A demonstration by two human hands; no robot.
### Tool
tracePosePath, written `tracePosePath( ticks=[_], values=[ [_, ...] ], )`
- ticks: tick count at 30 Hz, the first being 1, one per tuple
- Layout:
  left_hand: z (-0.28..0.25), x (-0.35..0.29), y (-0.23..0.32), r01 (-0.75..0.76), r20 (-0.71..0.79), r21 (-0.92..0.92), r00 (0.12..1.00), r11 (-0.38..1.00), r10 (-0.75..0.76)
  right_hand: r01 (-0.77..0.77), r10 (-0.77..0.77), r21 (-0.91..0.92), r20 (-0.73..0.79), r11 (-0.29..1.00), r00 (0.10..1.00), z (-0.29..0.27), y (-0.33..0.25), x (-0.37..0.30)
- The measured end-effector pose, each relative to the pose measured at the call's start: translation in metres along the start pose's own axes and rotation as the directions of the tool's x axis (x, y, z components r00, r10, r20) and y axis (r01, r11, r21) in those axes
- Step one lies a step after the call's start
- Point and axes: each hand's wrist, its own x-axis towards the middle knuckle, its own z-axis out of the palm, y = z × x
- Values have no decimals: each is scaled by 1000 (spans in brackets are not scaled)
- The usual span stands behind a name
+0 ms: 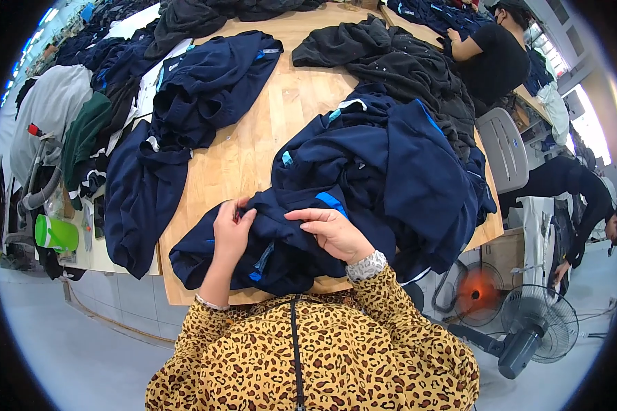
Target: The recorder uses thread nippers to trim loose threads from navy blue garments and inspects them for quality.
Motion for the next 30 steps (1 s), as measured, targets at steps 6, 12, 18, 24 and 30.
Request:
tracePosePath(
  ticks=[6, 12, 18, 24, 30],
  values=[
    [17, -33, 25, -493, 193, 141, 864, 858, 465, 56, -56, 10, -38, 998, 998, 4, 1, 2],
    [25, -27, 9, -562, 227, 119, 818, 819, 528, 43, -43, -22, -3, 999, 999, 5, 4, 3],
    [21, -27, 12, 25, 341, -188, 939, 982, 42, 78, -82, -95, -43, 992, 996, 9, 3, 2],
    [26, -27, 21, -457, 247, 93, 871, 885, 424, 261, -314, -548, -4, 795, 949, 18, 11, 5],
    [22, -25, 37, -461, 324, 265, 870, 847, 372, 278, -370, -568, -51, 774, 927, 13, 19, 7]
  ],
)
